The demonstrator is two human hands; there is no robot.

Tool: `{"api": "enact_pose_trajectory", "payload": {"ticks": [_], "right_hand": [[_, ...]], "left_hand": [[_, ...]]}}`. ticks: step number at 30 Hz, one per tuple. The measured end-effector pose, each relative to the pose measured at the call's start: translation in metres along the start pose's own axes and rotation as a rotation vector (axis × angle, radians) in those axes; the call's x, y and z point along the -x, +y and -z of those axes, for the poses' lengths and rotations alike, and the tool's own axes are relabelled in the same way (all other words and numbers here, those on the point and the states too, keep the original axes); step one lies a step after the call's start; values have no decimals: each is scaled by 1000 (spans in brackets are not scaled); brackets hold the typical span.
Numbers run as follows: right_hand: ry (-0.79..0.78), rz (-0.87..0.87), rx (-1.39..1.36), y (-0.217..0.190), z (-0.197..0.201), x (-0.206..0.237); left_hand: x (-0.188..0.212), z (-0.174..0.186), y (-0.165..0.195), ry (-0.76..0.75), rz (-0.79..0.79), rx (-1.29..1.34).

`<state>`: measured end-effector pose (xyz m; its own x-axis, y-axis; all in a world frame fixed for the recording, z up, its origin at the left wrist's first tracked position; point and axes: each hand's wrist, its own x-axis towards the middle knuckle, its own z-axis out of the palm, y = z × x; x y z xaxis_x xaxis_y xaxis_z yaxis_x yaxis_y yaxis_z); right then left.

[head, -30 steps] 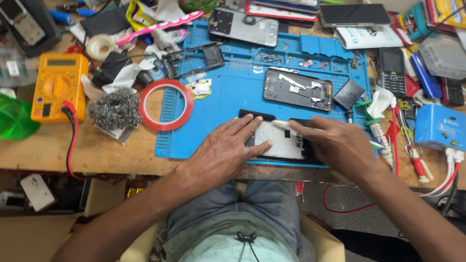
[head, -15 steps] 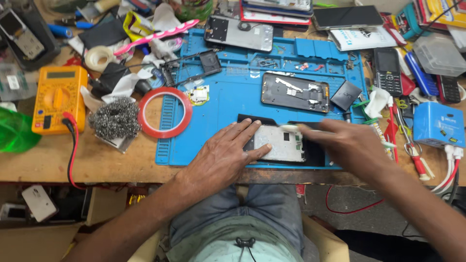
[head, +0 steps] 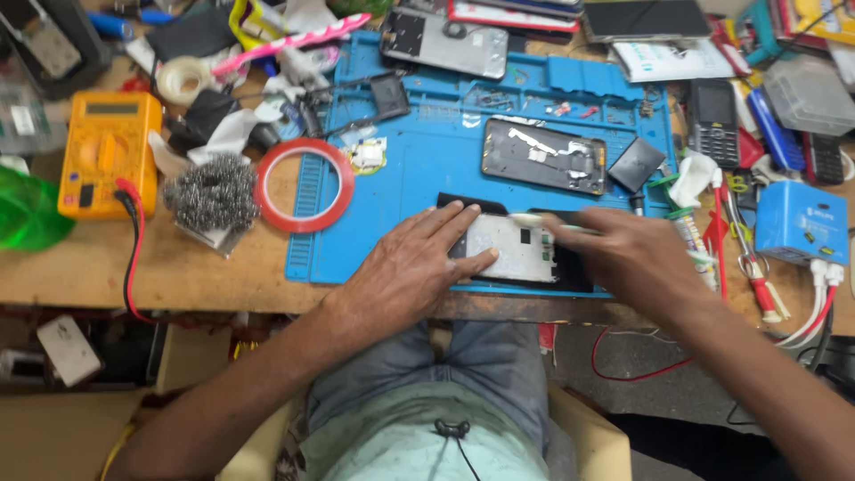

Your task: The person disassembles a smartphone, removes the battery, and cleans the internal components using a toothbrush and a metal file. They handle the phone casing, battery, and various tools on a cluttered workbench.

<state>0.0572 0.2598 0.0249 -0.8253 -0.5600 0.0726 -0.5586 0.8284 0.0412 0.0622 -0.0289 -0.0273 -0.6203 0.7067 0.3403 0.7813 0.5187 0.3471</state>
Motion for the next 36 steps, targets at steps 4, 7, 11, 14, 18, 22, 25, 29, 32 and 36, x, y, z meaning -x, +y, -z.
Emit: {"api": "enact_pose_trajectory", "payload": {"ticks": [4,7,11,14,18,22,25,29,32,36], "right_hand": [[5,56,79,0,-4,-4],[-202,-87,199,0,1,-1],[-64,50,78,-8,1,-6],[30,105,71,-8,1,-7],[-383,-172,204,-1,4,-1],[-64,59,80,-5,-6,-9],[6,81,51,2,-9,-8],[30,-5,-17,31,-7,25],[50,-68,-67,36,-21,45],[79,-51,-18,14,-35,29]], "left_hand": [[-5,0,-1,-27,10,-3],[-4,1,-1,0,-6,-91],[-2,0,-1,-10,-2,15],[-4,-1,-3,-7,-8,-11],[-3,-1,-3,0,-9,-75],[-3,0,-1,-25,-15,-16],[-4,0,-1,-80,38,-6],[-2,-1,-1,-8,12,-14],[-2,-3,-2,0,-11,-51],[-3,-4,-2,-38,12,-29]]}}
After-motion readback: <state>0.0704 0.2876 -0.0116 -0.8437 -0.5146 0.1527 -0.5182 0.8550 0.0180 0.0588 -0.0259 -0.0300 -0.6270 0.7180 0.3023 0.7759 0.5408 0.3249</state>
